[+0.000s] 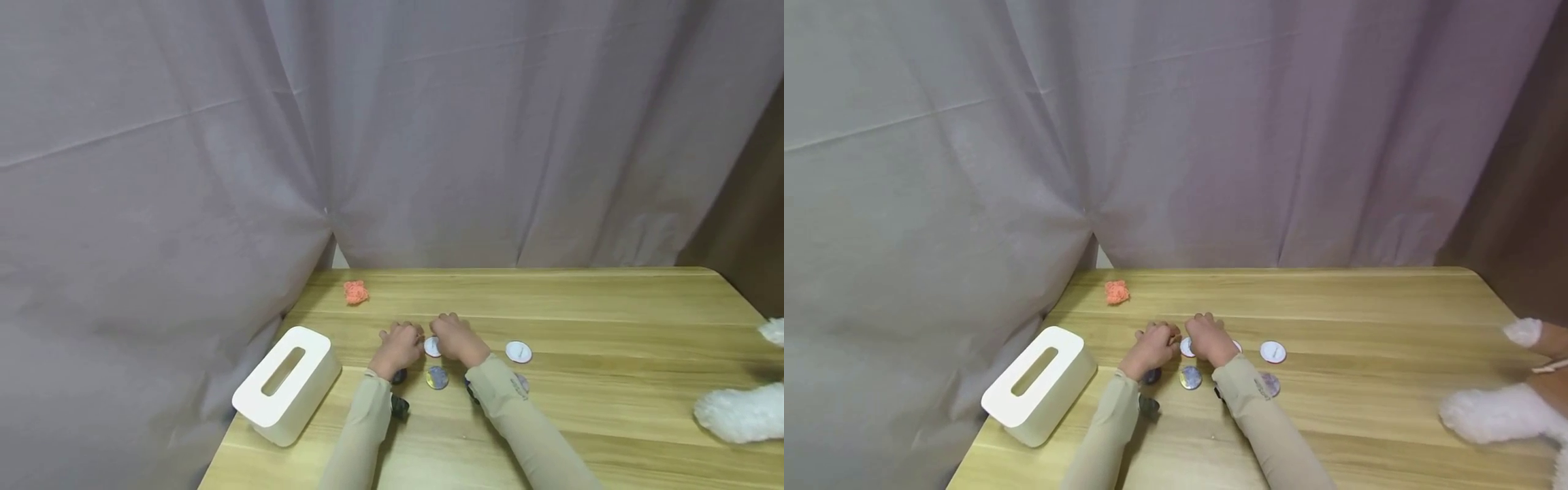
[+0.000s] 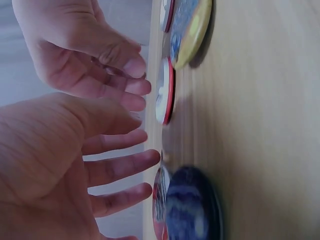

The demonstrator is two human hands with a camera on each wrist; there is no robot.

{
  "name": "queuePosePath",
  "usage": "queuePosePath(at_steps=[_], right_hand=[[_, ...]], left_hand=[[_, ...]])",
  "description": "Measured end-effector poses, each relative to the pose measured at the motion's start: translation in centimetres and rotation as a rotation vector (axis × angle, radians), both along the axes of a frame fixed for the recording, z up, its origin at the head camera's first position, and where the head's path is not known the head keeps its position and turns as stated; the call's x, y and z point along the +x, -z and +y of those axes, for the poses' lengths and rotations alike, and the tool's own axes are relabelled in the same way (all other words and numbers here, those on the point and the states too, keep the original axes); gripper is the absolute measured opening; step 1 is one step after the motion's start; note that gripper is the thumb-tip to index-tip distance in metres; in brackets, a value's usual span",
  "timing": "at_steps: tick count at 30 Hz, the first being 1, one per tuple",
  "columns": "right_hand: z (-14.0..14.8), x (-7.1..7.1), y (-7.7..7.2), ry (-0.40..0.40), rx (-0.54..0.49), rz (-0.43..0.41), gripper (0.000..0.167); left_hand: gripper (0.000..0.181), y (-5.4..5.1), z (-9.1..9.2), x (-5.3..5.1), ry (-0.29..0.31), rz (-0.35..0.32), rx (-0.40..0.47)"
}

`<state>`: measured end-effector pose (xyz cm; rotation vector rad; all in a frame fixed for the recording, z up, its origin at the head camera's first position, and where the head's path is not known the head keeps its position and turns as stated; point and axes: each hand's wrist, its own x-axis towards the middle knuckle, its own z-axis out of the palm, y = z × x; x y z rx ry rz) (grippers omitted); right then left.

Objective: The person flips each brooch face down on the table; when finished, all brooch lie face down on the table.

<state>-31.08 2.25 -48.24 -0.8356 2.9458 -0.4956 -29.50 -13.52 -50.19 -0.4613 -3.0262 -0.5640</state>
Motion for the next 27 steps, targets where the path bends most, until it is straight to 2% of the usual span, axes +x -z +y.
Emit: queuePosePath(at_steps=[5, 9, 16, 23, 27], right_hand=[[-0.8, 0.1, -0.4, -0.030, -0.004, -0.011, 0.014], [-1.7, 0.2, -0.3, -0.043, 0.000, -0.032, 0.019], [-3.5, 0.2, 0.0, -0.084, 0.005, 0.001, 0.015], [-5.1, 0.2, 0.1, -0.099, 0.001, -0.003, 0.022], [-5.5, 0.2, 0.4, -0.103, 0.004, 0.024, 0.027]], left_hand=[[0.028, -0.4, -0.8, 0.5, -0.028, -0.019, 0.038], [0.026, -0.3, -1.9, 0.9, -0.043, -0.007, 0.062], [0.030, 0.1, -3.8, 1.2, -0.075, 0.015, 0.070], [0.044, 0.3, -5.4, 1.5, -0.099, -0.018, 0.065], [0.037, 0.2, -5.9, 1.8, -0.090, -0.013, 0.056]])
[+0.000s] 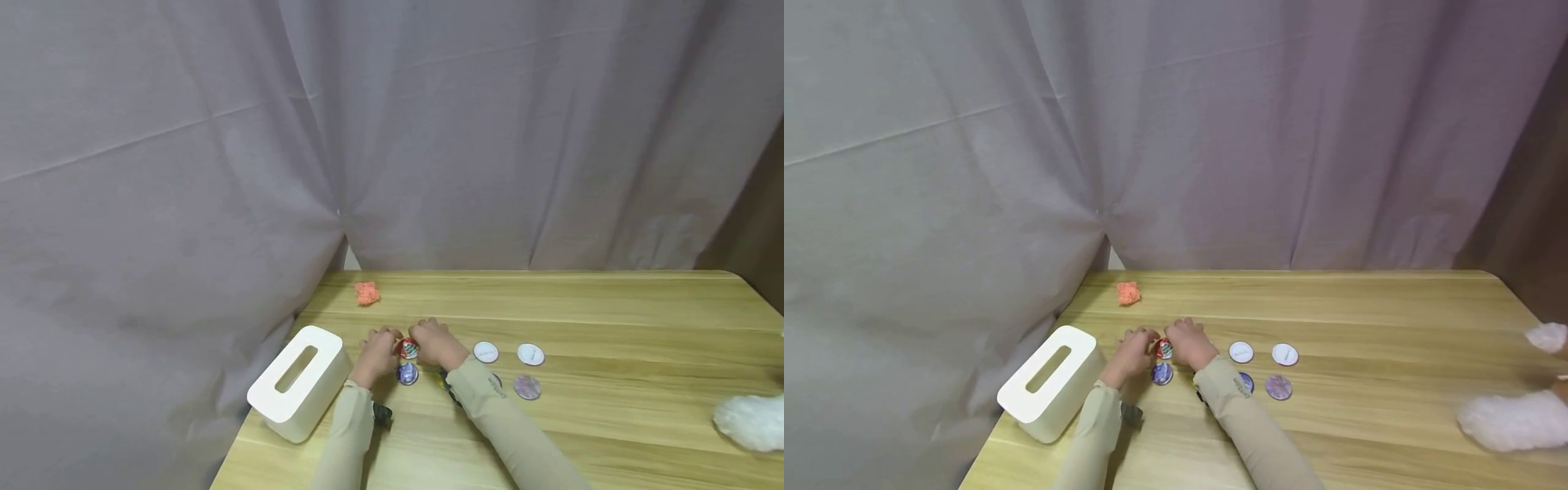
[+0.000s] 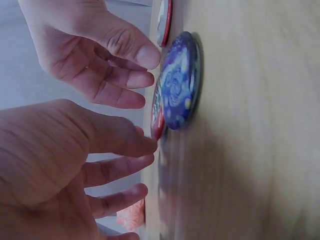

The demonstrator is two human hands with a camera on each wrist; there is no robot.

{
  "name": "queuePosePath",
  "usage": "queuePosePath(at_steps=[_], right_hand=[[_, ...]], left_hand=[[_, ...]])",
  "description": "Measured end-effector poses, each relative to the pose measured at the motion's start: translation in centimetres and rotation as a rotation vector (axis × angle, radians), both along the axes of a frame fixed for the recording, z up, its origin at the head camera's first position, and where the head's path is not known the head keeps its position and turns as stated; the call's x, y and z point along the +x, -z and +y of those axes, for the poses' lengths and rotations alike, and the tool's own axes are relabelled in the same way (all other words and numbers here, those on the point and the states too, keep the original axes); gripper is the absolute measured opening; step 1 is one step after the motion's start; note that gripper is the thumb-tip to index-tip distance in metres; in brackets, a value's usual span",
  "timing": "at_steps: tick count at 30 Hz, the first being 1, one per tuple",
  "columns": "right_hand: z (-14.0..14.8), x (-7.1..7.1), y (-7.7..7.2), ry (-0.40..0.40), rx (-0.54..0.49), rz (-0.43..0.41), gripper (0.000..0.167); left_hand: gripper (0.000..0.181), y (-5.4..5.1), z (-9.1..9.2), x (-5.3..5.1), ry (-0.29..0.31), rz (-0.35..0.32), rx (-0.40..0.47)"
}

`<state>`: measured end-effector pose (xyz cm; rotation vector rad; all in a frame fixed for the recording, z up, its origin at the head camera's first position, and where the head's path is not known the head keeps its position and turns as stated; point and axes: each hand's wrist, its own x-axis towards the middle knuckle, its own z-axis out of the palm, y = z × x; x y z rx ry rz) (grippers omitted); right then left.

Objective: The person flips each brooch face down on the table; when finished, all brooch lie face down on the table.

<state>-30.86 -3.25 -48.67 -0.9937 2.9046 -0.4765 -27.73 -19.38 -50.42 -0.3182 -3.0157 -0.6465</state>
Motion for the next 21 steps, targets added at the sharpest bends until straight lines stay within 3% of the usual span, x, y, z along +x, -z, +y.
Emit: queuePosePath(at_steps=[3, 10, 17, 21], right_hand=[[-0.1, 0.0, 0.2, 0.005, -0.006, 0.004, 0.029], [-0.4, 0.2, 0.5, 0.020, -0.029, 0.002, 0.026], [-0.8, 0.4, 1.2, -0.014, -0.105, 0.071, 0.022], [-0.8, 0.3, 1.4, -0.013, -0.113, 0.064, 0.023]], left_hand=[[0.031, 0.0, -0.1, 0.1, 0.002, 0.005, -0.008], [0.038, 0.3, -0.2, -0.1, -0.012, 0.024, -0.027], [0.026, 0.7, -0.6, -0.4, 0.004, 0.034, 0.006], [0.026, 0.8, -0.7, -0.3, 0.004, 0.035, 0.015]])
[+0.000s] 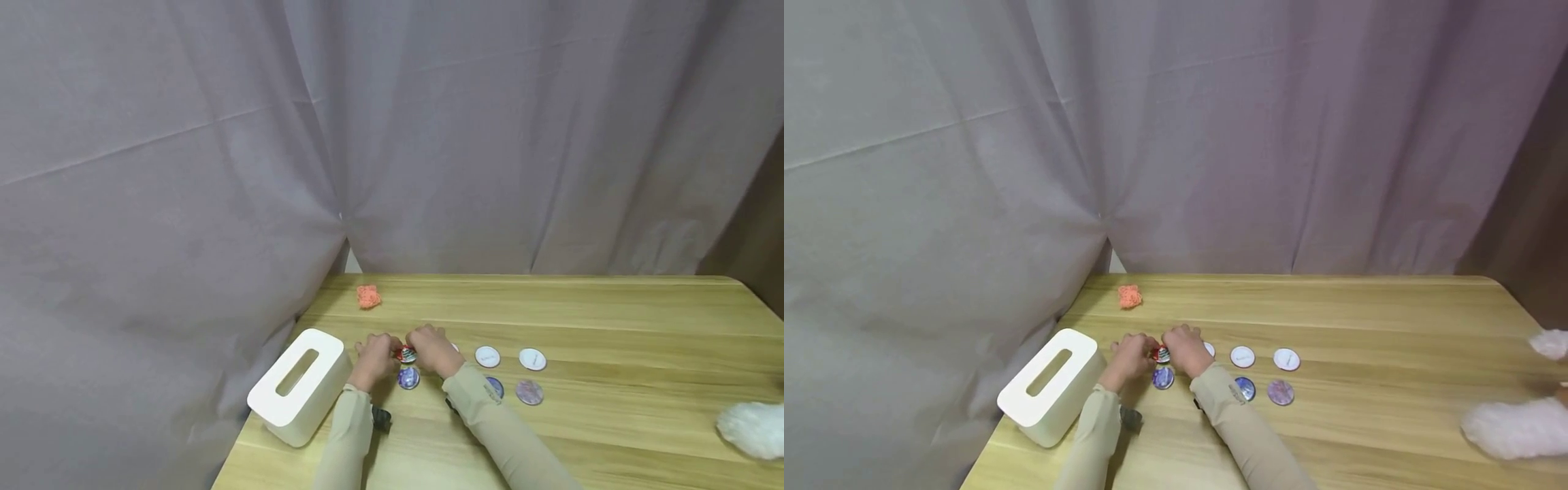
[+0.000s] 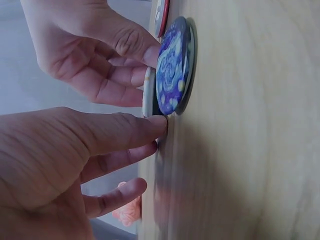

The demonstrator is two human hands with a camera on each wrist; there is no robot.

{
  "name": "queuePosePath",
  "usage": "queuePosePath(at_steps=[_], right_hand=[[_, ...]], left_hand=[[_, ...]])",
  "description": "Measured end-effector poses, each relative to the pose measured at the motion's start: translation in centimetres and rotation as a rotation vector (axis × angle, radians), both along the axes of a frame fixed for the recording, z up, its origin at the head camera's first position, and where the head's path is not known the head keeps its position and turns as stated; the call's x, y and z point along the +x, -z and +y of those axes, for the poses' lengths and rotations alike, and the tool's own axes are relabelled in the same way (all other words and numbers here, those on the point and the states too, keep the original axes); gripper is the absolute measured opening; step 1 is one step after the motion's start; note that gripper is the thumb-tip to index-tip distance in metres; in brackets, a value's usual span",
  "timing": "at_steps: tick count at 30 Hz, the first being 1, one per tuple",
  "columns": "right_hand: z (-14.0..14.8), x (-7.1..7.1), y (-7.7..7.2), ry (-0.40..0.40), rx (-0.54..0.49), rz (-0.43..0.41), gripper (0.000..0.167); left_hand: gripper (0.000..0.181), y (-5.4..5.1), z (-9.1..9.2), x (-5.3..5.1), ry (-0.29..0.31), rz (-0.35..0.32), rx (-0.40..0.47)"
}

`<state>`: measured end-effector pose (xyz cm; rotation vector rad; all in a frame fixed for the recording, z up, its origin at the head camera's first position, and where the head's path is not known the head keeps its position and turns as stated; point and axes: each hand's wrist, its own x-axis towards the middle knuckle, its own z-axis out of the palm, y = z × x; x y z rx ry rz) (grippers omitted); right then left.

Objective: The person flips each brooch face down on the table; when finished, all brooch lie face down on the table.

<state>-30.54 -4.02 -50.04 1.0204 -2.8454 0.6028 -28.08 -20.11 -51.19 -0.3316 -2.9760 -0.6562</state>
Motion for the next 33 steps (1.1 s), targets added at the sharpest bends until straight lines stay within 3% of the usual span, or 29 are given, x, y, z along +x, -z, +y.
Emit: queuePosePath(at_steps=[12, 21, 33], right_hand=[[0.9, -0.6, -0.9, -0.039, -0.034, -0.006, 0.028], [1.3, -0.5, -1.3, -0.013, -0.019, -0.024, 0.027], [1.3, -0.8, -1.2, -0.001, -0.047, -0.035, 0.022]], left_hand=[[0.010, -1.5, 0.5, -0.1, 0.002, 0.034, 0.025], [0.012, -1.6, 0.9, -0.2, 0.001, 0.033, 0.023], [0.008, -2.0, 1.3, -0.6, -0.010, 0.084, 0.036]])
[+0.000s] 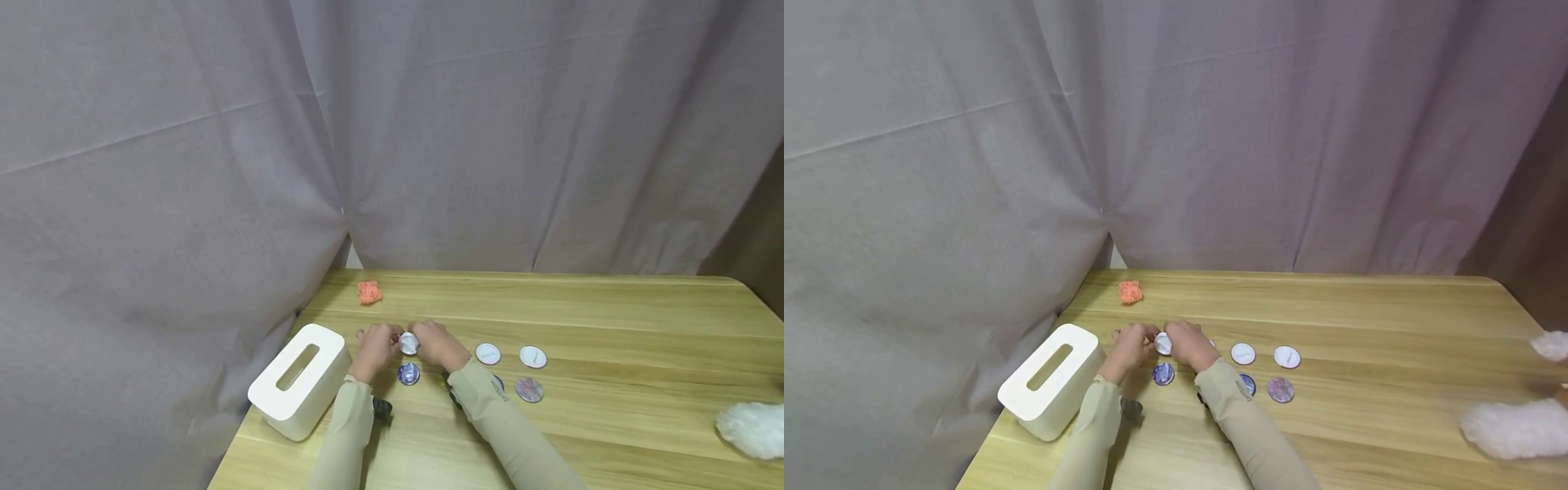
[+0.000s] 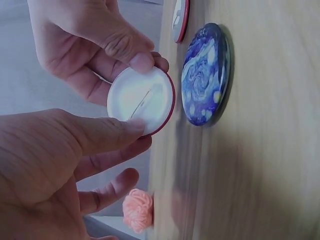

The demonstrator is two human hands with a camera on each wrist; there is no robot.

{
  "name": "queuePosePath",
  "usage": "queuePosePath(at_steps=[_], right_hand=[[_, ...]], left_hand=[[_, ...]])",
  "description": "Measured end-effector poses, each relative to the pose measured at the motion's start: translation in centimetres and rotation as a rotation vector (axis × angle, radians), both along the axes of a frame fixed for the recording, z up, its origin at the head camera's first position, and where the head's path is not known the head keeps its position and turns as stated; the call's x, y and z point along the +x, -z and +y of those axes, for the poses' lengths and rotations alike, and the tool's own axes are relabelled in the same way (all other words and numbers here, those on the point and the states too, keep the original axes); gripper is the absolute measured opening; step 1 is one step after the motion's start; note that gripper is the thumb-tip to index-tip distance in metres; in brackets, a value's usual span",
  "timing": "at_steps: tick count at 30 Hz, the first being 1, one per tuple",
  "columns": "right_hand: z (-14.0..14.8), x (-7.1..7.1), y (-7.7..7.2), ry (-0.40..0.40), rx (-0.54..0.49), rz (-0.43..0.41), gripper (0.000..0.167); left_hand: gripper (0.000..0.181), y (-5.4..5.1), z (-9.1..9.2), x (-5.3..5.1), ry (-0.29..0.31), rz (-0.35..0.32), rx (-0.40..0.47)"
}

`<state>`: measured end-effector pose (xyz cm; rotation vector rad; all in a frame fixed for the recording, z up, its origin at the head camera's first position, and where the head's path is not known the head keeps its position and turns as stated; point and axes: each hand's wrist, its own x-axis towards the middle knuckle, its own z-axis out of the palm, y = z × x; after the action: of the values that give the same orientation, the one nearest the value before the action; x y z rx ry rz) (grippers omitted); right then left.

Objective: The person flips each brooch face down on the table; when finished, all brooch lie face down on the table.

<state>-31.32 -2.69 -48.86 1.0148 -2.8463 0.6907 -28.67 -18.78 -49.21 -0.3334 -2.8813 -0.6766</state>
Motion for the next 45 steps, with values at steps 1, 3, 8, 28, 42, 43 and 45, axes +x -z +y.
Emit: queuePosePath(at_steps=[1, 3, 8, 28, 42, 43, 45], right_hand=[[0.0, 0.0, 0.1, -0.005, -0.001, 0.006, 0.022], [0.1, 0.1, 0.2, -0.011, -0.008, 0.017, 0.025], [0.2, 0.5, 0.5, -0.019, -0.039, 0.017, 0.031], [0.1, 0.9, 0.8, 0.012, 0.016, 0.066, 0.035], [-1.1, 1.2, 0.8, 0.148, 0.144, 0.023, 0.029], [-1.2, 1.3, 0.8, 0.151, 0.148, 0.022, 0.029], [-1.3, 1.3, 0.8, 0.156, 0.156, 0.019, 0.028]], left_hand=[[0.010, 0.0, 0.0, 0.0, -0.003, 0.000, 0.004], [0.014, 0.1, 0.1, 0.1, -0.005, -0.010, 0.018], [0.024, 0.1, 0.2, 0.3, -0.006, -0.041, 0.060], [0.035, 0.5, 0.5, 0.3, -0.034, -0.086, 0.038], [0.028, 0.8, 0.7, 0.4, -0.035, -0.088, -0.020], [0.027, 0.8, 0.7, 0.4, -0.032, -0.093, -0.022], [0.026, 0.9, 0.6, 0.4, -0.023, -0.104, -0.023]])
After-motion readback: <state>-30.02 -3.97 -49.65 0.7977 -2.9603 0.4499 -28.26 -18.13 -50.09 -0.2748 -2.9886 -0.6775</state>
